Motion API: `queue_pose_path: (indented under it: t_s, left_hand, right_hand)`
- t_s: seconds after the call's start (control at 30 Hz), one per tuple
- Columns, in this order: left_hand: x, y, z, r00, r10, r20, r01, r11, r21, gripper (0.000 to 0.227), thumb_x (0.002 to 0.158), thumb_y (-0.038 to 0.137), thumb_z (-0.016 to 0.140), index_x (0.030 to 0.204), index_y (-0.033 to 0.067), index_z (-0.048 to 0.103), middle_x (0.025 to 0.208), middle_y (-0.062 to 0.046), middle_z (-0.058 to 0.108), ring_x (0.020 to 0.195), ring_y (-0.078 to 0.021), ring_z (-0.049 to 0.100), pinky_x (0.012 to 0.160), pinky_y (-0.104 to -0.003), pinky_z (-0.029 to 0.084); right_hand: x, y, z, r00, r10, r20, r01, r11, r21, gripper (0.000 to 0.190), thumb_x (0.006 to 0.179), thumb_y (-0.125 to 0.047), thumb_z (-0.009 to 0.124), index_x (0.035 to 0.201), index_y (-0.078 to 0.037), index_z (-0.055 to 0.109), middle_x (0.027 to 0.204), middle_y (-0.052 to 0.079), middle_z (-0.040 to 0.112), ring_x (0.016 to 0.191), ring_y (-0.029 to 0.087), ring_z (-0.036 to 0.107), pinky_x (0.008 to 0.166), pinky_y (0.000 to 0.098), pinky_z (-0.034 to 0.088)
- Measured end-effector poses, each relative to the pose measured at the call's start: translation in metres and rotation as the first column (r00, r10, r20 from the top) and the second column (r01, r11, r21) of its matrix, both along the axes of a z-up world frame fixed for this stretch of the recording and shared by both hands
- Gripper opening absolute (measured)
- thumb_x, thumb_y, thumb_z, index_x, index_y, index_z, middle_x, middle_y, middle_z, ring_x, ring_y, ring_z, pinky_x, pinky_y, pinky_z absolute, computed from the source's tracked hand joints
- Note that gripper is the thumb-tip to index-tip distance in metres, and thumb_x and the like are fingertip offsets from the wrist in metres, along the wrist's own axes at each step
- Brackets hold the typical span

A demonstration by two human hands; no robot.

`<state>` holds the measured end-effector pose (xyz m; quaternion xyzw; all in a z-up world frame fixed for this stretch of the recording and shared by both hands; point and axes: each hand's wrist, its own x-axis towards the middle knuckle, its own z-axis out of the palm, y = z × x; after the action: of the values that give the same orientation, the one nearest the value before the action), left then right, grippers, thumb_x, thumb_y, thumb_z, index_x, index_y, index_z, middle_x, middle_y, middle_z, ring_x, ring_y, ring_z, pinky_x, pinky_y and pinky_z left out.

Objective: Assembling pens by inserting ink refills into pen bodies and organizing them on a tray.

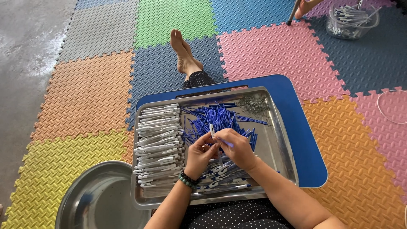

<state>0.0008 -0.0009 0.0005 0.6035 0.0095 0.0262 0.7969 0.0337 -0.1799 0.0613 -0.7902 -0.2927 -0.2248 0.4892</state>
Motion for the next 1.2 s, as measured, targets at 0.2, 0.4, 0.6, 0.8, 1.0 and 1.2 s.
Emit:
queue_pose_path:
  t_s: [0.2,0.4,0.6,0.8,1.0,1.2]
  left_hand:
    - [-0.002,0.003,0.004,0.999,-0.025,-0.032,0.022,0.994,-0.112,0.058,0.101,0.0,0.081,0.155,-0.0039,0.063,0.118,-0.023,0.082,0.081,-0.0347,0.087,0.065,-0.044,0.075]
    - [-0.005,0.003,0.008,0.996,-0.082,-0.019,0.08,0.991,-0.11,0.058,0.098,0.0,0.084,0.153,-0.0054,0.065,0.116,-0.025,0.084,0.079,-0.0353,0.087,0.064,-0.045,0.075]
    - [-0.01,-0.001,0.003,0.964,-0.263,-0.032,0.257,0.958,-0.132,0.058,0.095,-0.006,0.086,0.149,-0.0122,0.066,0.113,-0.028,0.083,0.075,-0.0354,0.086,0.058,-0.046,0.074]
    - [-0.01,0.006,0.001,0.918,-0.39,-0.065,0.375,0.911,-0.171,0.059,0.095,-0.006,0.086,0.148,-0.0162,0.064,0.111,-0.03,0.082,0.072,-0.0364,0.085,0.056,-0.045,0.073]
    - [-0.011,0.008,0.006,0.852,-0.521,-0.049,0.507,0.846,-0.166,0.064,0.094,-0.008,0.086,0.152,-0.0147,0.062,0.111,-0.029,0.081,0.074,-0.035,0.085,0.056,-0.042,0.072]
    - [-0.009,0.01,0.014,0.819,-0.574,-0.004,0.564,0.805,-0.183,0.082,0.094,-0.012,0.083,0.168,-0.0064,0.048,0.107,-0.027,0.078,0.074,-0.0353,0.084,0.058,-0.044,0.072]
  right_hand:
    - [0.006,-0.014,0.005,0.956,-0.04,-0.291,0.065,0.995,0.075,0.054,0.107,-0.017,0.076,0.157,-0.007,0.06,0.096,0.016,0.082,0.08,0.028,0.073,0.073,0.04,0.064]
    - [0.015,-0.019,-0.004,0.92,-0.099,-0.38,0.088,0.995,-0.047,0.027,0.106,-0.038,0.078,0.126,-0.021,0.086,0.084,0.006,0.08,0.076,0.024,0.072,0.072,0.0364,0.061]
    - [0.021,-0.019,0.002,0.602,0.371,-0.707,0.119,0.834,0.539,0.028,0.108,-0.021,0.082,0.091,-0.001,0.075,0.071,0.007,0.06,0.055,0.012,0.053,0.047,0.023,0.047]
    - [0.029,-0.028,0.004,0.535,0.443,-0.719,0.218,0.75,0.624,0.019,0.11,-0.014,0.078,0.096,-0.001,0.074,0.078,0.007,0.064,0.065,0.012,0.058,0.052,0.023,0.05]
    - [0.053,-0.054,0.004,0.678,0.418,-0.605,0.353,0.537,0.766,0.021,0.12,-0.027,0.062,0.114,-0.01,0.073,0.093,0.01,0.076,0.075,0.018,0.071,0.057,0.0251,0.058]
    - [0.061,-0.061,-0.016,0.738,0.363,-0.569,0.428,0.4,0.81,0.022,0.121,-0.032,0.059,0.121,-0.012,0.068,0.094,0.01,0.077,0.077,0.018,0.074,0.059,0.0257,0.062]
